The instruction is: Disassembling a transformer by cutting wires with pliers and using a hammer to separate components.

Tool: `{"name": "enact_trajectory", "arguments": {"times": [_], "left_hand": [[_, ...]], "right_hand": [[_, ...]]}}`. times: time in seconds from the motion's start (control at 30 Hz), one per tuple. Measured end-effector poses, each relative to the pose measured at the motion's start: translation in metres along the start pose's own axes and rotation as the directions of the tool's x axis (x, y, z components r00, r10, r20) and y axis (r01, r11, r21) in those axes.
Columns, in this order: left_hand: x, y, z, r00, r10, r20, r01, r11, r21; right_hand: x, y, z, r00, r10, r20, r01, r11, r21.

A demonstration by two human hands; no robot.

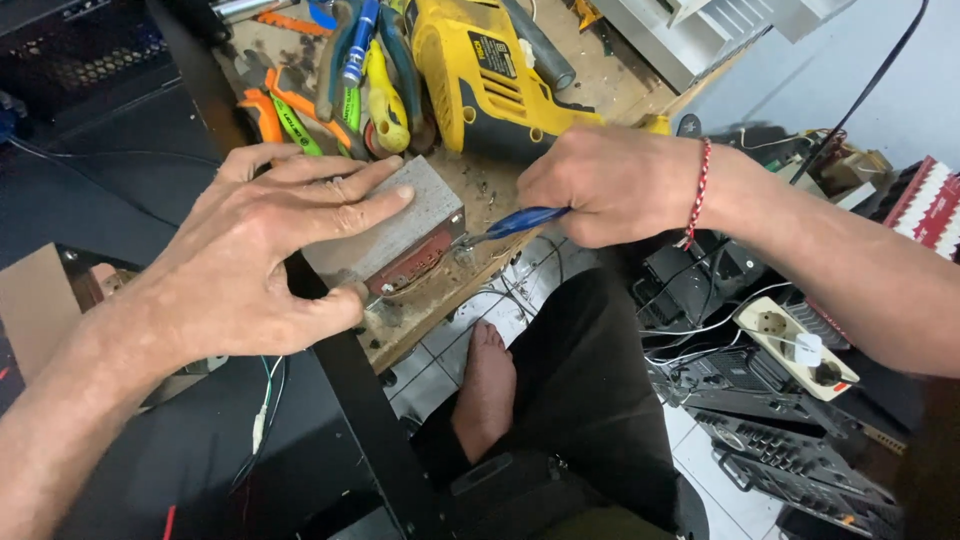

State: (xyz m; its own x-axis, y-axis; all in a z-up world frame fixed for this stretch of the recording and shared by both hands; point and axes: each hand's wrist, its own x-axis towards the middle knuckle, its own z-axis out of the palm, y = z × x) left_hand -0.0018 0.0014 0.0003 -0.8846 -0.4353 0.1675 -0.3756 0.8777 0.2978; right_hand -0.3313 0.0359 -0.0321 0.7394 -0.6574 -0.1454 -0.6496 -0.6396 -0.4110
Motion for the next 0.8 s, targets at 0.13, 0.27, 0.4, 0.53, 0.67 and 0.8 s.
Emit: {"name": "enact_trajectory", "arguments": {"times": [0.13, 0.27, 0.4, 0.53, 0.67, 0.8], "left_hand": [[-0.001, -0.001, 0.001, 1.0, 0.006, -0.007, -0.006, 1.0, 0.006], [-0.001, -0.002, 0.001, 1.0, 0.009, 0.001, -0.009, 1.0, 0.003], [-0.002, -0.003, 0.003, 0.999, 0.032, -0.023, -0.032, 0.999, 0.017], [-0.001, -0.002, 0.002, 0.998, 0.051, -0.031, -0.051, 0.999, 0.01], [-0.001, -0.001, 0.002, 0.998, 0.055, -0.022, -0.054, 0.998, 0.018], [-0.001, -0.001, 0.001, 0.999, 0.031, -0.007, -0.031, 0.999, 0.015]], "right_hand": [[0.004, 0.003, 0.0, 0.997, -0.055, -0.048, 0.059, 0.995, 0.08], [0.011, 0.002, -0.011, 0.987, 0.117, 0.106, -0.131, 0.983, 0.13], [0.017, -0.008, -0.026, 0.933, 0.25, 0.259, -0.322, 0.9, 0.293], [0.022, -0.001, -0.025, 0.911, 0.191, 0.364, -0.364, 0.788, 0.497], [0.028, 0.002, -0.029, 0.868, 0.164, 0.468, -0.448, 0.663, 0.599], [0.027, 0.017, -0.019, 0.863, 0.025, 0.505, -0.453, 0.482, 0.75]]}}
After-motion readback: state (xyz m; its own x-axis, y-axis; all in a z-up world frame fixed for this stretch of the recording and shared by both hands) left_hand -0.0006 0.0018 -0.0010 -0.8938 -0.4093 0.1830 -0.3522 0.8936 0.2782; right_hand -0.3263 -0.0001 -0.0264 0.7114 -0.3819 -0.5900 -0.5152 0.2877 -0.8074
